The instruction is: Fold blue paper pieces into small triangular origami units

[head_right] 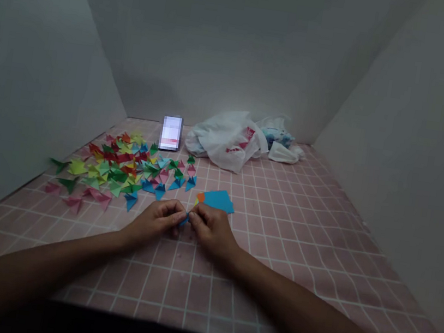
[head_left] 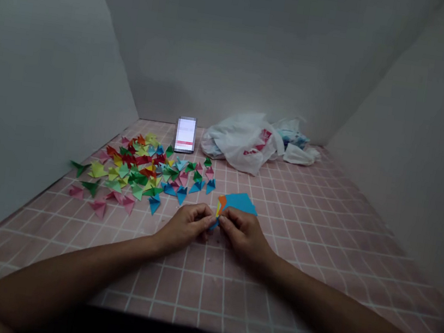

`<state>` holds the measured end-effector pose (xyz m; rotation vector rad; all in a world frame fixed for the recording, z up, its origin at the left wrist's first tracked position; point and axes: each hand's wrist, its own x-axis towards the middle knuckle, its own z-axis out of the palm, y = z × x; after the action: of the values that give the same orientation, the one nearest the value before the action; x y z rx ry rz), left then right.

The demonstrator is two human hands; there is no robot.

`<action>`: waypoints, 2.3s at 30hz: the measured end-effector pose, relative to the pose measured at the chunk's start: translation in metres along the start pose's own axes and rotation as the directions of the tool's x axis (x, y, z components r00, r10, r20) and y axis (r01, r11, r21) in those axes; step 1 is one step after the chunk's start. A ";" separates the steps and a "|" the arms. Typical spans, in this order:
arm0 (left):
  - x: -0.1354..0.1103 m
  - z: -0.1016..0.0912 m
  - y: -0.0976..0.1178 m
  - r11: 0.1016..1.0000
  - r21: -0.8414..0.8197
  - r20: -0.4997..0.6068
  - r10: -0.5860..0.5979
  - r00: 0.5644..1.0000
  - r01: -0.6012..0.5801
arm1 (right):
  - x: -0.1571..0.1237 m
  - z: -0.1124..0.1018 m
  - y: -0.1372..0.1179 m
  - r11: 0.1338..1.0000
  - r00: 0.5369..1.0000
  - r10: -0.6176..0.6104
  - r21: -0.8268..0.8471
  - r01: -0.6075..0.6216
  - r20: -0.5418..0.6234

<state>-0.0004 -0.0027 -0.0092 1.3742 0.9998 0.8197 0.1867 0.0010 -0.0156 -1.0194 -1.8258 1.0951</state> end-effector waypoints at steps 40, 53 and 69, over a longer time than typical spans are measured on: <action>-0.011 0.003 0.007 0.955 0.249 0.079 0.147 0.986 -0.162 | -0.005 0.005 0.001 0.987 0.991 -0.133 -0.093 0.132 -0.012; -0.005 0.000 0.004 0.998 -0.065 -0.051 -0.010 0.999 0.006 | -0.001 0.006 0.001 0.976 0.992 0.102 0.184 -0.114 0.072; -0.004 -0.004 0.007 0.991 0.123 -0.086 0.059 0.995 -0.048 | -0.002 0.003 -0.002 0.989 0.985 0.059 0.121 -0.079 0.161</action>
<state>-0.0052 -0.0044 -0.0011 1.4839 1.1010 0.8790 0.1842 -0.0021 -0.0150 -0.9500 -1.8283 1.3496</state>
